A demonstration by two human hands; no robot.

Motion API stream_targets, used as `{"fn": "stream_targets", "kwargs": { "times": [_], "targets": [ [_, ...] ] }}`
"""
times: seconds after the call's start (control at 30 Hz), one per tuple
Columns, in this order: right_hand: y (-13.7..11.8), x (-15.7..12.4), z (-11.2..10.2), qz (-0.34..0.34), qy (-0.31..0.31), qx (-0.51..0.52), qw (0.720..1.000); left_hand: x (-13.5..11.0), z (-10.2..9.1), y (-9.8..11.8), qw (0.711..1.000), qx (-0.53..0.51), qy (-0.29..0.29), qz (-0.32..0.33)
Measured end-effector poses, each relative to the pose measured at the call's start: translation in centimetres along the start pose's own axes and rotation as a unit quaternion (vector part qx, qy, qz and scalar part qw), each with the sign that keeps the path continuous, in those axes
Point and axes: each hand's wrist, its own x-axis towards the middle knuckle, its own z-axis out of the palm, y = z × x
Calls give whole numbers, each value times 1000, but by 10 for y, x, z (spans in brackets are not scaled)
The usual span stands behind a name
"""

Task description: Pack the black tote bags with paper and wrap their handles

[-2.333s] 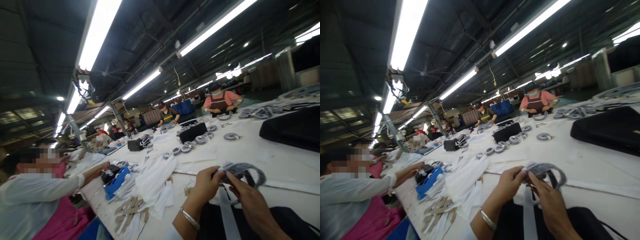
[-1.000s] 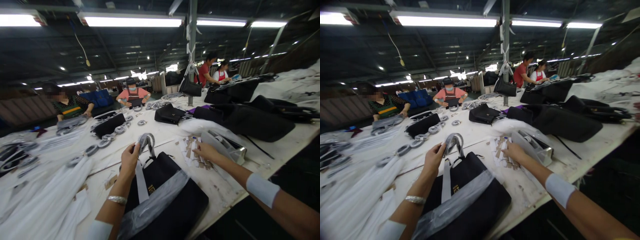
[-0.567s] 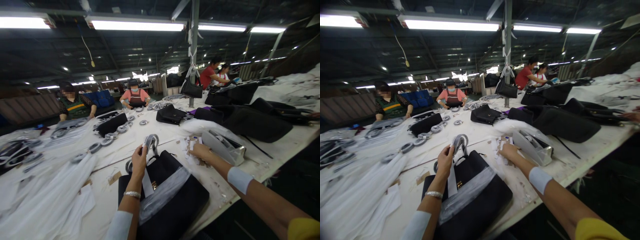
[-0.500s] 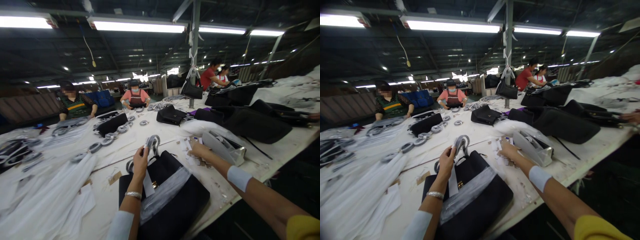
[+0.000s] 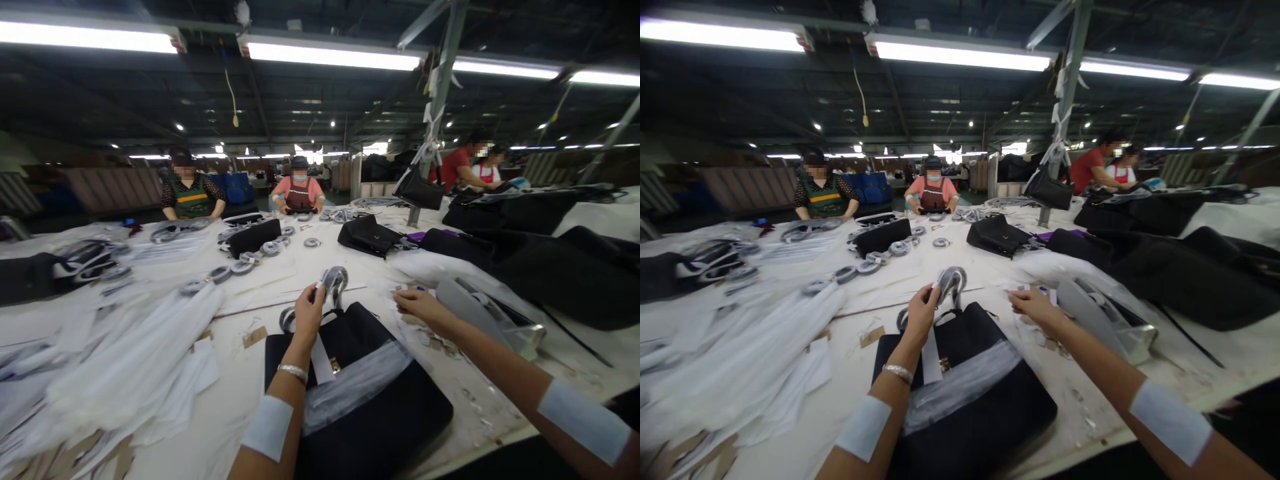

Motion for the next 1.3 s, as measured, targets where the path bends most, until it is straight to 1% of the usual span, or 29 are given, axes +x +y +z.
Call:
{"fn": "stream_targets", "kwargs": {
  "times": [0.07, 0.13, 0.23, 0.37, 0.43, 0.5, 0.6, 0.7, 0.77, 0.83, 1.0, 1.1, 1.2, 1.3],
  "targets": [
    [-5, -5, 18, -27, -34, -3, 999, 1, -1, 0, 1000, -8, 1, -3],
    [-12, -10, 32, -59, -60, -28, 996, 1, -3, 0, 1000, -12, 3, -6],
    [-21, -16, 42, -113, -64, -94, 987, -1, -5, 0, 1000, -16, 4, -9],
    [-26, -23, 41, -177, -19, -191, 965, -2, -6, 0, 1000, -24, 7, -12],
    [-25, -26, 39, -194, 2, -225, 955, -2, -6, 1, 1000, -28, 6, -11],
    [-22, -27, 37, -205, 9, -247, 947, -2, -6, 1, 999, -31, 5, -10],
    [-18, -27, 33, -218, -12, -260, 941, -2, -6, 2, 999, -34, 5, -9],
    [-16, -27, 30, -226, -70, -253, 938, -2, -6, 2, 999, -35, 6, -10],
    [-16, -28, 28, -221, -105, -241, 939, -2, -6, 2, 999, -35, 6, -10],
    [-15, -28, 25, -202, -123, -228, 945, -2, -6, 1, 999, -34, 6, -11],
    [-9, -24, 13, -105, -130, -180, 969, -2, -5, -1, 999, -38, 2, -14],
    [-13, -22, 9, -54, -111, -153, 981, -2, -5, 0, 999, -44, 0, -19],
    [-24, -25, 16, -24, -90, -116, 989, -1, -8, 3, 998, -50, -2, -25],
    [-38, -26, 39, -16, -113, -52, 992, 2, -13, 10, 997, -62, -14, -31]
  ]
}}
